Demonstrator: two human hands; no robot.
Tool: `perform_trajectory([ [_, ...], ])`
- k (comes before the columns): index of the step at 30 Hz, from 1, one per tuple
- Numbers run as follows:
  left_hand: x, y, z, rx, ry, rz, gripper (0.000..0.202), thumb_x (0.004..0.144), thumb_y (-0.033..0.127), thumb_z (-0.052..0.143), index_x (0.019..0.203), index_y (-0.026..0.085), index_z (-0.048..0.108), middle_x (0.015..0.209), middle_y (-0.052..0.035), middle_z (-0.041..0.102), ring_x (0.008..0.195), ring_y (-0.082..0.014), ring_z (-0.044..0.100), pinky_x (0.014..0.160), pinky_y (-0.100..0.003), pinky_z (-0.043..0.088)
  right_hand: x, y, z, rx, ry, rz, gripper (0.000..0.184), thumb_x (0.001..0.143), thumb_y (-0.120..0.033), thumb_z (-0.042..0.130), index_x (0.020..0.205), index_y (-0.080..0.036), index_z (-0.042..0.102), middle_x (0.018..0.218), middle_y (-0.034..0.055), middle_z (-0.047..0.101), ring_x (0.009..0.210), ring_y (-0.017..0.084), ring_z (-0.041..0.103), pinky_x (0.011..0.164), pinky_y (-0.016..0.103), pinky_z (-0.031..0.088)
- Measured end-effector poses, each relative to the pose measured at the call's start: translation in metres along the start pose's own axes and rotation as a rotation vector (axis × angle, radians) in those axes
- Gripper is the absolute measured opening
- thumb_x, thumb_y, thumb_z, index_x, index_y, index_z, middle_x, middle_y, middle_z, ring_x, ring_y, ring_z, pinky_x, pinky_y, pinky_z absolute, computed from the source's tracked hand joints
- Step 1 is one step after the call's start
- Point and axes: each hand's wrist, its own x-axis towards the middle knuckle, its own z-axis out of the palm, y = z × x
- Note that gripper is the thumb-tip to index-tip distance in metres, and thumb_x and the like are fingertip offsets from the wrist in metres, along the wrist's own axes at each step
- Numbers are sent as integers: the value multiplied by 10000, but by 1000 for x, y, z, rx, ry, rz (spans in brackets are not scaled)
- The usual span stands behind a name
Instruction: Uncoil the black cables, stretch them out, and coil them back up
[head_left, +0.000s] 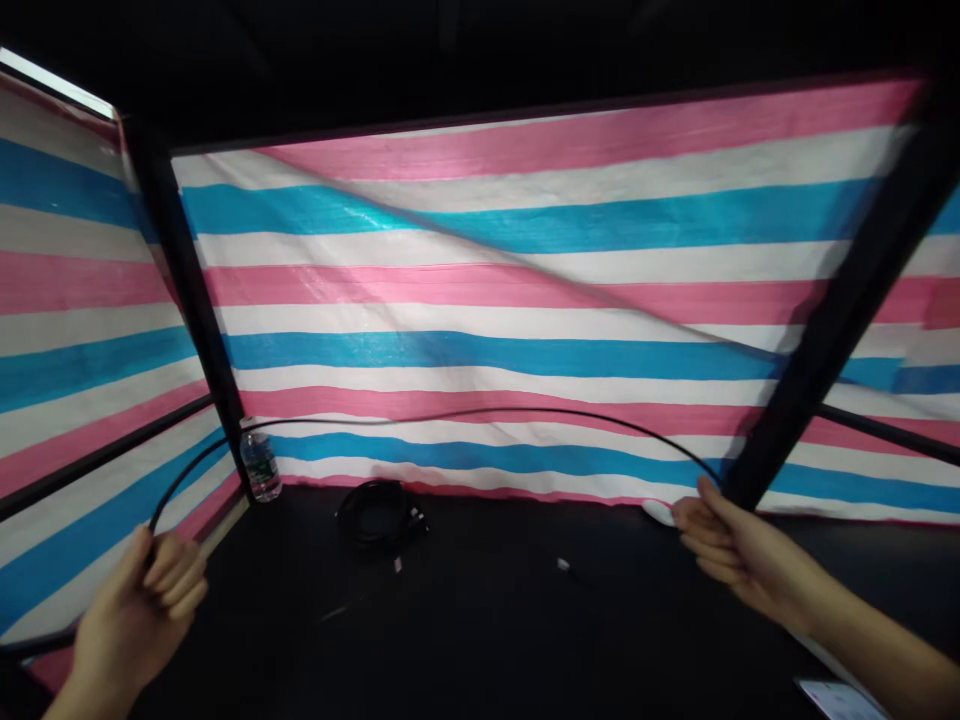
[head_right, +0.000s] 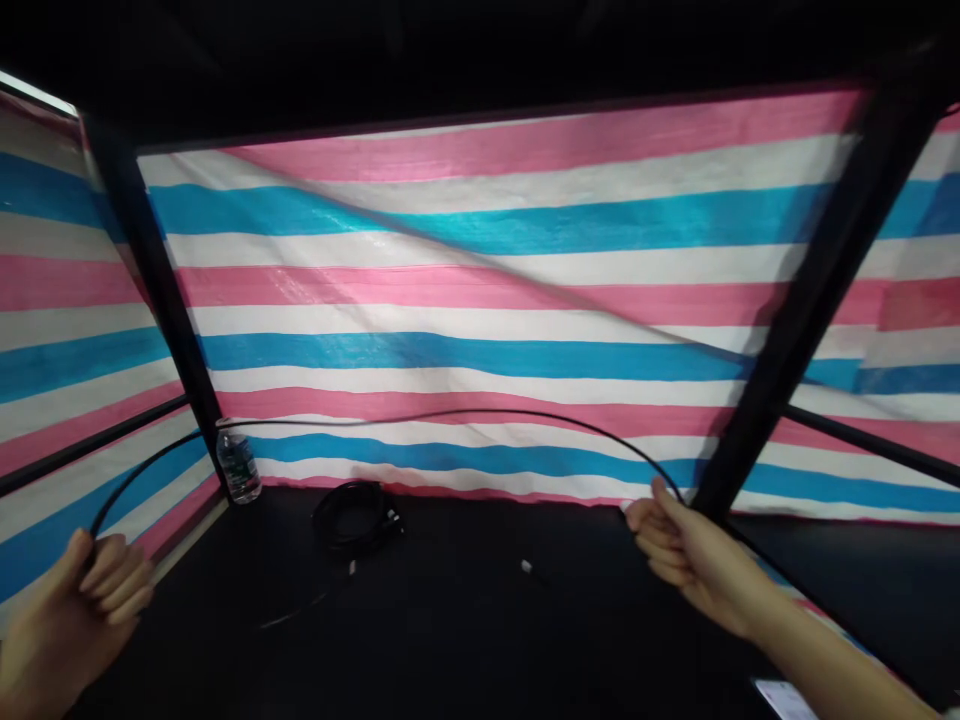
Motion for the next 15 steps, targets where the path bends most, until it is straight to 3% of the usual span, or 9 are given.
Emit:
perform_trajectory([
  [3,-5,-28,12,-339,-62,-95,705,713,657,739,550,203,225,498,64,193,453,-89,84,346,-215,159,-11,25,31,92,-70,61,601,728,-768,701,608,-195,565,566,-109,149,501,50,17,417,228,57],
  [5,-9,-48,18,-417,-93,-146,706,714,638,761,548,201,233,509,71,181,458,-87,71,342,-211,165,-15,43,47,155,-108,103,616,696,-777,725,621,-186,567,558,-119,135,501,42,4,406,201,61],
  [9,-24,-75,28,-369,-90,-155,725,751,675,696,555,197,188,533,58,126,468,-100,52,345,-236,164,-21,74,66,259,-150,129,643,733,-794,681,609,-186,511,557,-124,102,485,36,-4,385,171,65],
  [15,-47,-94,37,-179,-39,-95,708,821,692,542,585,179,115,539,22,60,474,-133,48,365,-291,159,-30,102,81,439,-122,146,643,760,-749,699,586,-188,438,580,-120,94,496,36,-25,364,150,66],
])
